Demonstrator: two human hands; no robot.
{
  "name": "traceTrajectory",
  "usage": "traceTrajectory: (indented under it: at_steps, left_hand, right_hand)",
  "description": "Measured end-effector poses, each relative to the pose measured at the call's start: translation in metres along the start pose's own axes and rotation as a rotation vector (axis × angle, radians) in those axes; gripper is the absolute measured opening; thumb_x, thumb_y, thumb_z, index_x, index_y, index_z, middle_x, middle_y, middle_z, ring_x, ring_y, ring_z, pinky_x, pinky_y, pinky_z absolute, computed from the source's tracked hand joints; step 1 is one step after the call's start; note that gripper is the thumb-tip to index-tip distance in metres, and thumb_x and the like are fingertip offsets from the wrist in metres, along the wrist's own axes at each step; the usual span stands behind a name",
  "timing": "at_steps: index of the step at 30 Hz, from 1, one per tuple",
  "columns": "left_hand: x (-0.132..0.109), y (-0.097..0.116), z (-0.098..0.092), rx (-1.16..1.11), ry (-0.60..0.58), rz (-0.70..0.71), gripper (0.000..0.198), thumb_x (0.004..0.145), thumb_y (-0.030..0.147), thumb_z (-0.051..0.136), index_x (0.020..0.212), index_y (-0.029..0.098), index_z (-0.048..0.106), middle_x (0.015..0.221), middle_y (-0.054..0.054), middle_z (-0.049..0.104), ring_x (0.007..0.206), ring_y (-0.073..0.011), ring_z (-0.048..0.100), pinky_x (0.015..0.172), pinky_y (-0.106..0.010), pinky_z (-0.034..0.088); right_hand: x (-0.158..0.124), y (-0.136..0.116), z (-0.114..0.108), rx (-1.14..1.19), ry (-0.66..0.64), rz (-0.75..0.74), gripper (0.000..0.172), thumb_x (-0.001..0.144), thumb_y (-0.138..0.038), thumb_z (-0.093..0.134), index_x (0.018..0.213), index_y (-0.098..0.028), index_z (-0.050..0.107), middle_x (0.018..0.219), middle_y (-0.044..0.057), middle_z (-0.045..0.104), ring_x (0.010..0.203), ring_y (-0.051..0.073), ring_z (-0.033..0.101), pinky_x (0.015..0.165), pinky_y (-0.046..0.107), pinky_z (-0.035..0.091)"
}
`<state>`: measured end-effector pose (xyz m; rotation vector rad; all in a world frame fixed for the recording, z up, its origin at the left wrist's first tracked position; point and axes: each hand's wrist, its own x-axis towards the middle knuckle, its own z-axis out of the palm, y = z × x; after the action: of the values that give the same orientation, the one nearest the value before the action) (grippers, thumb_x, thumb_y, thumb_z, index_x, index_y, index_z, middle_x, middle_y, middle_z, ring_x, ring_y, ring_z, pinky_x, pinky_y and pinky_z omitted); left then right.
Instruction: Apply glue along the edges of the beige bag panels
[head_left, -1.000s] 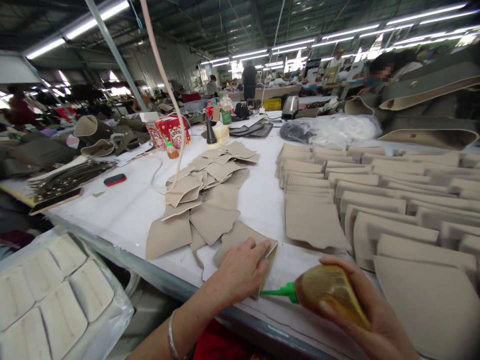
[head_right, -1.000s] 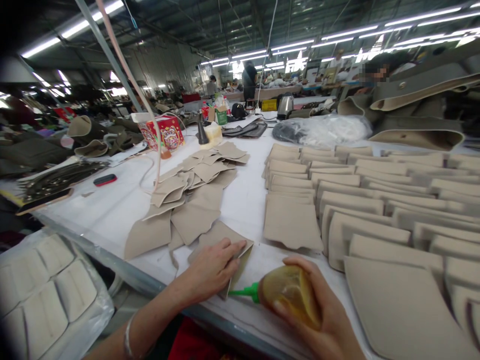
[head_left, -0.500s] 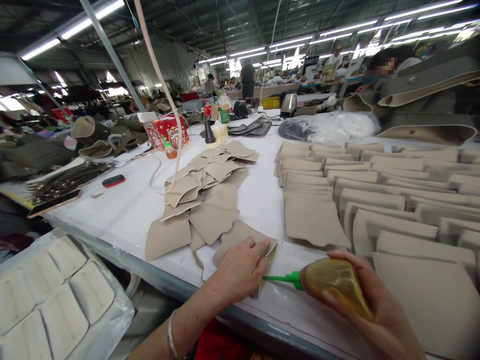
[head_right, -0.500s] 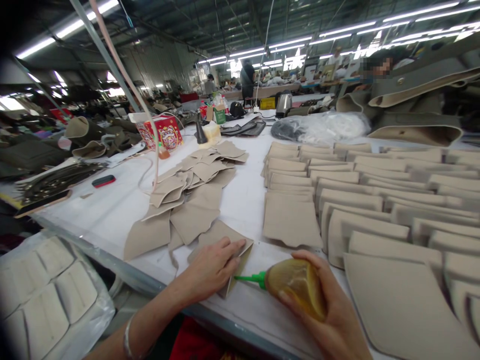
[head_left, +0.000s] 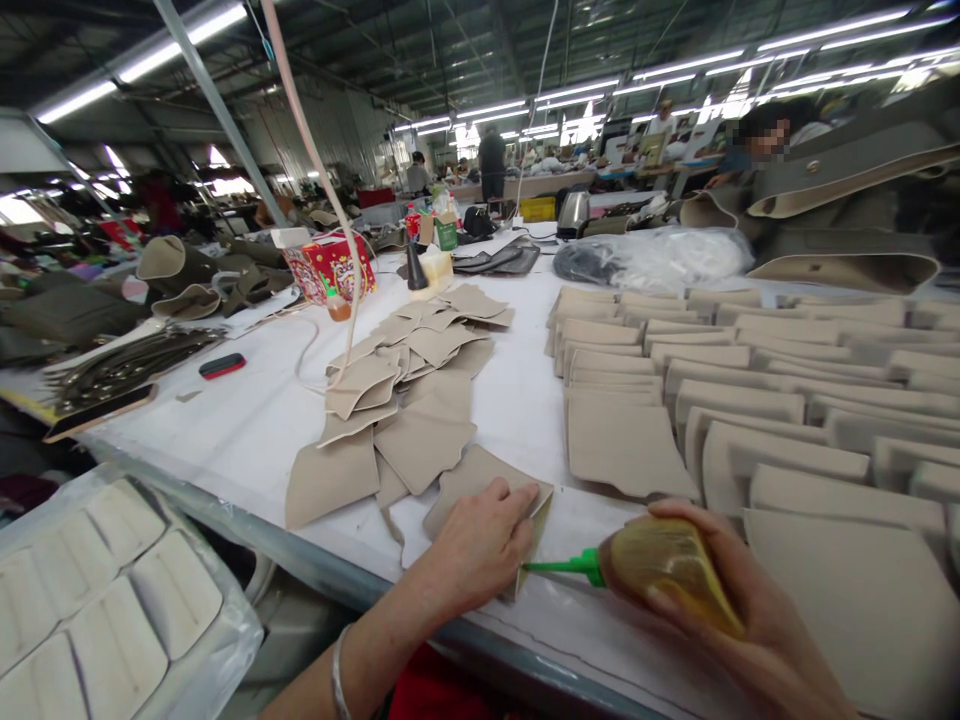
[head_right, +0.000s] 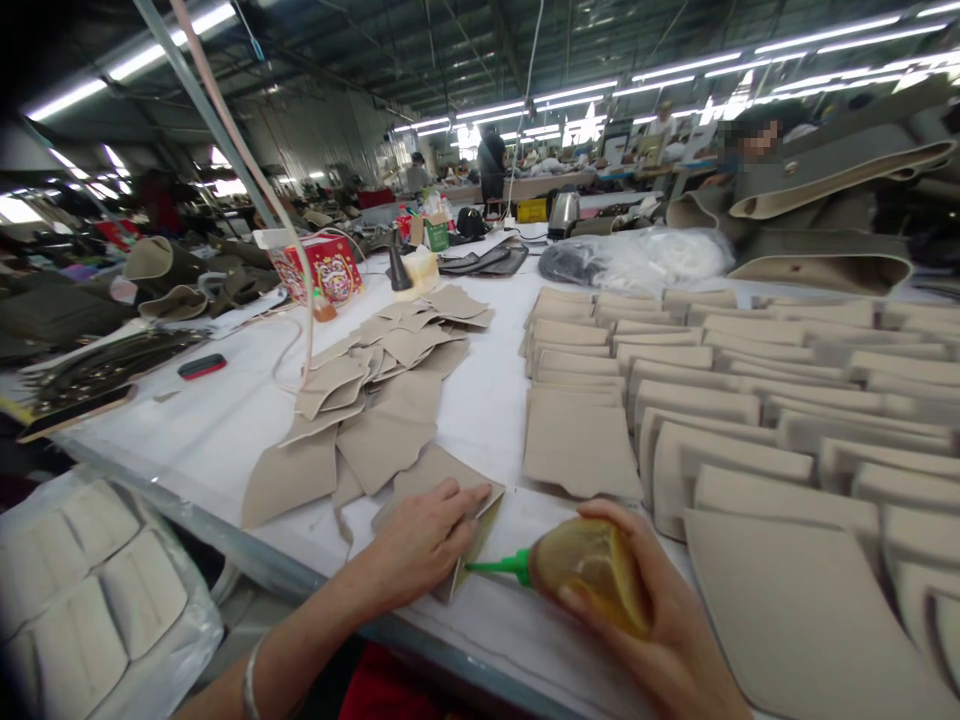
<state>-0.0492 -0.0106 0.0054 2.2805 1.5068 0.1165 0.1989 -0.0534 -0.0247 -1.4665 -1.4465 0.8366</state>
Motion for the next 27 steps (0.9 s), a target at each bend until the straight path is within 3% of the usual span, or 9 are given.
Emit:
traceTrajectory:
  at_steps: [4,8,11,17,23,27]
  left_hand:
    - [0.000,0.000,0.000,-0.001,0.005,0.006,0.046,0.097,0.027,0.033,0.140,0.028,0.052,0.104,-0.005,0.062,0.088,-0.0239,0.064,0.079,-0.034,0.049]
    - [0.001,0.000,0.000,-0.009,-0.005,0.010,0.047,0.097,0.028,0.033,0.141,0.027,0.051,0.104,-0.005,0.061,0.087,-0.0240,0.064,0.079,-0.034,0.048]
    - [0.002,-0.001,0.000,-0.012,-0.004,0.014,0.047,0.097,0.028,0.034,0.141,0.027,0.051,0.103,-0.005,0.061,0.087,-0.0241,0.064,0.078,-0.034,0.047]
    - [0.004,-0.003,0.000,-0.031,-0.013,0.011,0.045,0.097,0.027,0.034,0.138,0.030,0.053,0.100,-0.004,0.060,0.087,-0.0222,0.063,0.077,-0.031,0.046]
    - [0.003,-0.003,0.001,-0.037,-0.005,0.015,0.045,0.097,0.027,0.035,0.138,0.031,0.052,0.101,-0.003,0.060,0.088,-0.0220,0.063,0.078,-0.031,0.045]
    - [0.003,-0.002,0.000,-0.032,-0.006,0.014,0.045,0.097,0.027,0.034,0.138,0.031,0.053,0.100,-0.003,0.061,0.087,-0.0220,0.063,0.076,-0.031,0.046]
  right_hand:
    - [0.004,0.005,-0.005,-0.034,0.039,-0.015,0.060,0.075,-0.061,0.075,0.123,-0.030,0.055,0.111,0.002,0.066,0.092,0.026,0.067,0.077,0.030,0.055]
    - [0.002,0.009,-0.005,-0.006,-0.020,-0.020,0.054,0.081,-0.060,0.072,0.124,-0.034,0.054,0.119,-0.001,0.062,0.097,0.023,0.065,0.086,0.028,0.052]
    - [0.007,0.010,-0.004,-0.005,-0.054,-0.045,0.054,0.082,-0.059,0.071,0.125,-0.033,0.053,0.115,0.000,0.063,0.094,0.023,0.065,0.084,0.029,0.053]
    - [0.025,0.008,-0.006,-0.130,0.157,-0.110,0.057,0.078,-0.064,0.071,0.121,-0.030,0.056,0.109,0.004,0.064,0.089,0.026,0.066,0.077,0.034,0.054]
    - [0.017,0.008,-0.006,-0.048,0.000,-0.063,0.058,0.079,-0.063,0.071,0.124,-0.030,0.054,0.108,0.004,0.066,0.088,0.025,0.068,0.073,0.031,0.056]
    - [0.025,0.004,-0.004,-0.108,0.145,-0.096,0.058,0.077,-0.066,0.071,0.120,-0.029,0.055,0.107,0.004,0.065,0.086,0.025,0.066,0.074,0.032,0.055]
